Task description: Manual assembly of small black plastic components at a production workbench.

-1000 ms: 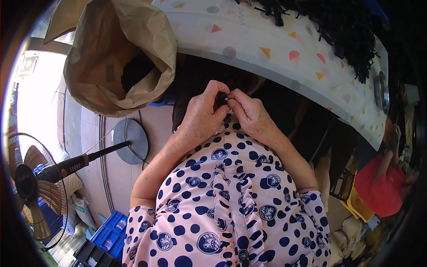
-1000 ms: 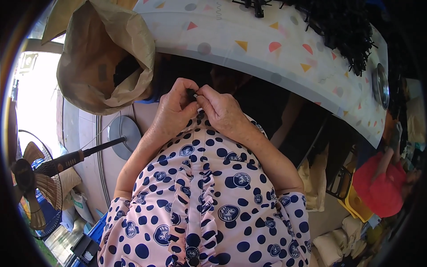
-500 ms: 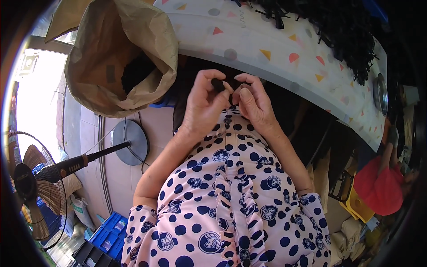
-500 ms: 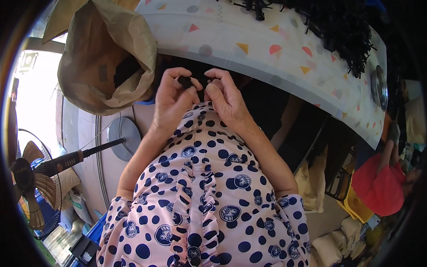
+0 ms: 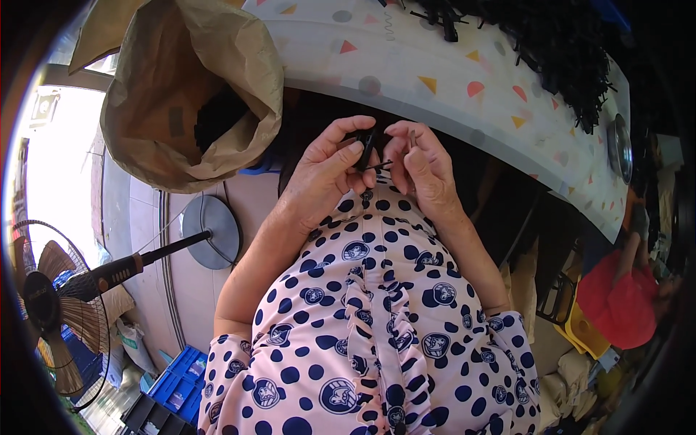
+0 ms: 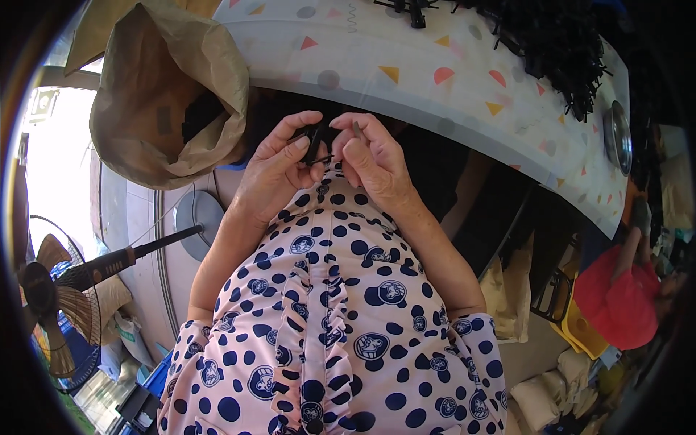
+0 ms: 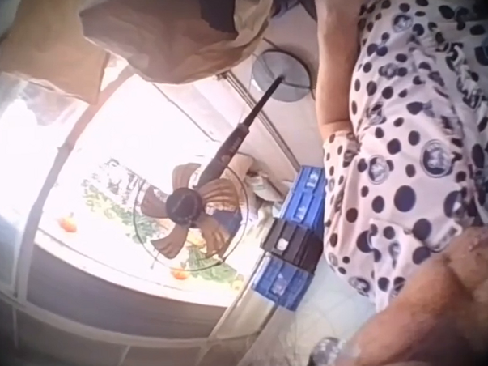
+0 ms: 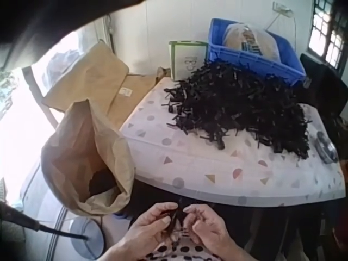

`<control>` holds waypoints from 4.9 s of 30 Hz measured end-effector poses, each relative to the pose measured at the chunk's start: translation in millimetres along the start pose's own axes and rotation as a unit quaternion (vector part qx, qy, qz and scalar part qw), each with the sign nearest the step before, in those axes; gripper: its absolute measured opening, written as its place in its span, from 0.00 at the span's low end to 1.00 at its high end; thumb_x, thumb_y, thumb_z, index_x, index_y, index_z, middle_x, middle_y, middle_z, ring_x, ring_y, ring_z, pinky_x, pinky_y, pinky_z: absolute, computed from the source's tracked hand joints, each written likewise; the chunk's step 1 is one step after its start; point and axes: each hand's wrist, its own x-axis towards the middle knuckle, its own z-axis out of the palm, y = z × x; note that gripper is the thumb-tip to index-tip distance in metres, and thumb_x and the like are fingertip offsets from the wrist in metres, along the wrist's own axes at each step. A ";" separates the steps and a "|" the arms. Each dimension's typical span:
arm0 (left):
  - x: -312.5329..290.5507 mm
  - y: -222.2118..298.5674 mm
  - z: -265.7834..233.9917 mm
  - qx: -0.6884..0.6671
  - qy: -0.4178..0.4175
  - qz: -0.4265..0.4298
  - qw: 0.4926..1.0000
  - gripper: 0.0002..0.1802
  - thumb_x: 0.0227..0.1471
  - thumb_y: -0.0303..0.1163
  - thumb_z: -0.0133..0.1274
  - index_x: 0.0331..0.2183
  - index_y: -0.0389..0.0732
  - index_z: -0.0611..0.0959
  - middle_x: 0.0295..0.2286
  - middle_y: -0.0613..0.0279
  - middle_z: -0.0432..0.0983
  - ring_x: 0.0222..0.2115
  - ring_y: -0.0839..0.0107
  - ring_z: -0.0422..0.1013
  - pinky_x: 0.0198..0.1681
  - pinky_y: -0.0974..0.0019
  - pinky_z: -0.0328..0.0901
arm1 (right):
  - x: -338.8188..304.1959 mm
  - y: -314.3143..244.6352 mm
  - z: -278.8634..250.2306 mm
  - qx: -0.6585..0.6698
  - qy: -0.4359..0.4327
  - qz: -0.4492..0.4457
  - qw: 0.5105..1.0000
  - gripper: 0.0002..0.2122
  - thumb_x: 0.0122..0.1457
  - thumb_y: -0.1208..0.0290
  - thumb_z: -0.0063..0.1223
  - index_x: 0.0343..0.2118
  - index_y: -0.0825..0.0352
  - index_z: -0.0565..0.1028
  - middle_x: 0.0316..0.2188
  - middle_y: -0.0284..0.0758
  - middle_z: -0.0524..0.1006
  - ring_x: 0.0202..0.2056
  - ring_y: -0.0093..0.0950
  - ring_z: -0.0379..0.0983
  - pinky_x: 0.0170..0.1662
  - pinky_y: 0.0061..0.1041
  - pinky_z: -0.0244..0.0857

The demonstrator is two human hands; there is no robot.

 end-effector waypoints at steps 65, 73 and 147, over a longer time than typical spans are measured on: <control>-27.5 125.9 -77.6 0.635 0.405 0.282 0.594 0.17 0.58 0.26 0.44 0.50 0.43 0.73 0.37 0.56 0.76 0.36 0.68 0.76 0.37 0.67 0.70 | 138.1 -69.0 -118.2 -0.761 0.244 -0.152 0.581 0.21 0.53 0.49 0.54 0.37 0.64 0.71 0.23 0.41 0.77 0.27 0.40 0.75 0.30 0.35 0.67; -20.4 106.9 -79.7 0.743 0.352 0.320 0.471 0.20 0.56 0.33 0.49 0.50 0.41 0.71 0.38 0.53 0.75 0.37 0.59 0.73 0.44 0.66 0.65 | 126.7 -69.2 -114.5 -0.709 0.215 -0.131 0.659 0.12 0.55 0.63 0.53 0.39 0.63 0.71 0.22 0.40 0.75 0.23 0.37 0.74 0.26 0.32 0.65; 2.7 -6.6 -2.0 0.024 -0.104 -0.029 0.994 0.20 0.60 0.31 0.44 0.54 0.41 0.67 0.29 0.59 0.73 0.25 0.74 0.73 0.26 0.79 0.68 | 7.5 0.2 -6.6 0.024 -0.009 0.095 0.995 0.13 0.59 0.65 0.54 0.43 0.68 0.72 0.23 0.24 0.70 0.17 0.10 0.57 0.19 0.09 0.49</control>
